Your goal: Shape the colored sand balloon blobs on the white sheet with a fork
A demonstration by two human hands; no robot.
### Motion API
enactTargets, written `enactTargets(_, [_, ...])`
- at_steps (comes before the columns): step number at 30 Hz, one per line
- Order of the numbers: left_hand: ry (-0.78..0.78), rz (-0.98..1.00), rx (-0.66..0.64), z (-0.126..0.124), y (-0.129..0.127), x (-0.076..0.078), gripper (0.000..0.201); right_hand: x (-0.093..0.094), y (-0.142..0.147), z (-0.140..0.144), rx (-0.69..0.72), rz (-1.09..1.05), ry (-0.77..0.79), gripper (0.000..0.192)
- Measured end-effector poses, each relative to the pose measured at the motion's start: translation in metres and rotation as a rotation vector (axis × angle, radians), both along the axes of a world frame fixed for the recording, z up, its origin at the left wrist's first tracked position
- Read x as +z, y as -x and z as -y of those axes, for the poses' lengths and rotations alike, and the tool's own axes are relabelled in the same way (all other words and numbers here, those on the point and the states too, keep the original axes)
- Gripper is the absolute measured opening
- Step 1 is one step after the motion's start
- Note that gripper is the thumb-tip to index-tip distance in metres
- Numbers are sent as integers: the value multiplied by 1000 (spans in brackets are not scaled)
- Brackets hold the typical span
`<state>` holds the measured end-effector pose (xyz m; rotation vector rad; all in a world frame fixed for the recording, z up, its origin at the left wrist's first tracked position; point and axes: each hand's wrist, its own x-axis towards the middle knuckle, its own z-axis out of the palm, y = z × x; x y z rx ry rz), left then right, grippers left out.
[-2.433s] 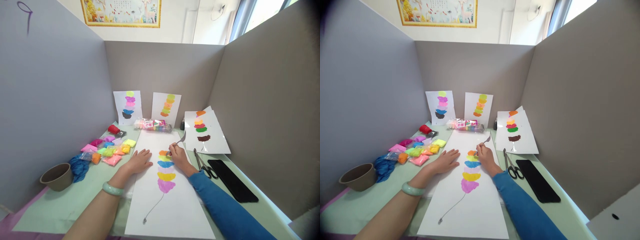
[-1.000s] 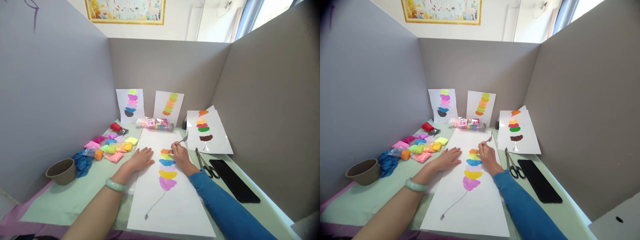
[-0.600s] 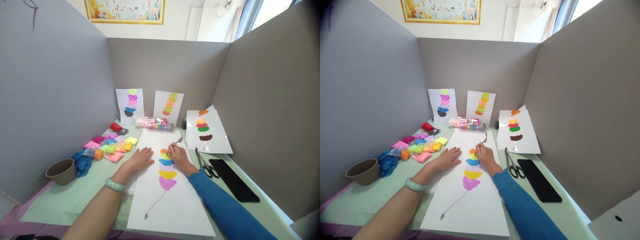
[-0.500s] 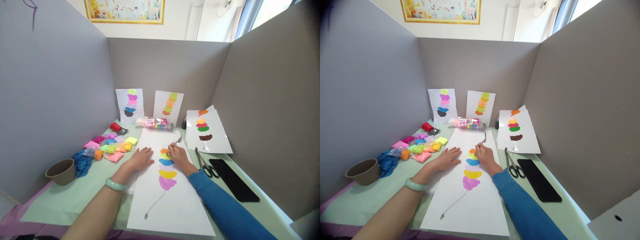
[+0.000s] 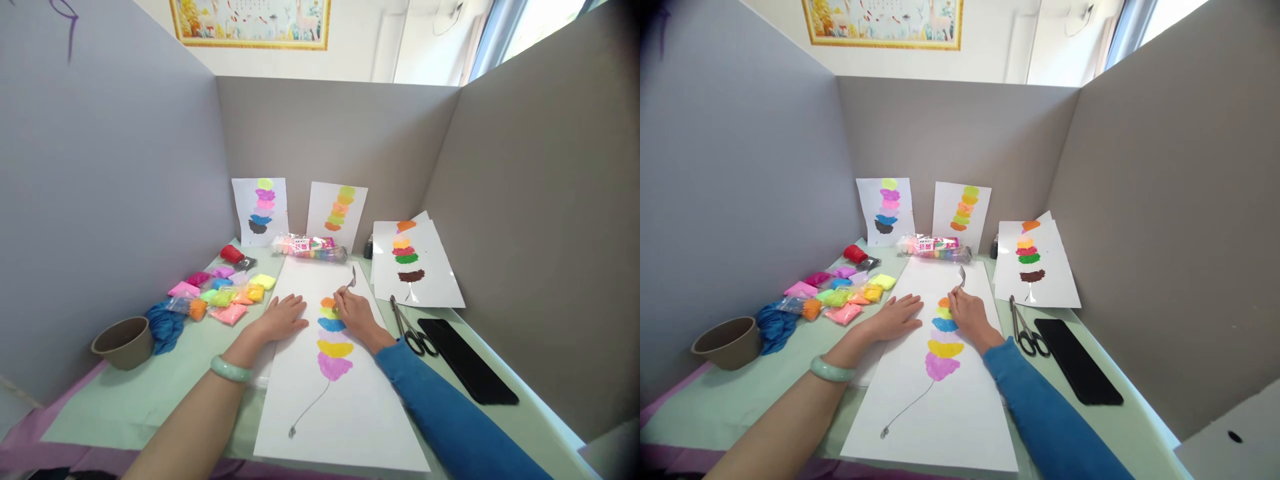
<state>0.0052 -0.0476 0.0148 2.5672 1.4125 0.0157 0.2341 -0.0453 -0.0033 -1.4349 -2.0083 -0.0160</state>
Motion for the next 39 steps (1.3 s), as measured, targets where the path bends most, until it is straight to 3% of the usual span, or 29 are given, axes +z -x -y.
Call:
enactTargets(8, [1, 1, 1, 0, 0, 0, 52, -7, -6, -5, -18, -102, -98, 36])
enactTargets(14, [-12, 1, -6, 1, 0, 1, 51, -10, -6, -9, -17, -74, -72, 32])
enactTargets(20, [-8, -1, -5, 1, 0, 1, 51, -14, -10, -13, 16, -7, -40, 28])
enactTargets(30, [-11, -4, -11, 0, 1, -1, 52, -9, -6, -9, -78, 306, -54, 35])
enactTargets(39, [-13, -5, -5, 1, 0, 1, 52, -8, -4, -9, -85, 364, -52, 34])
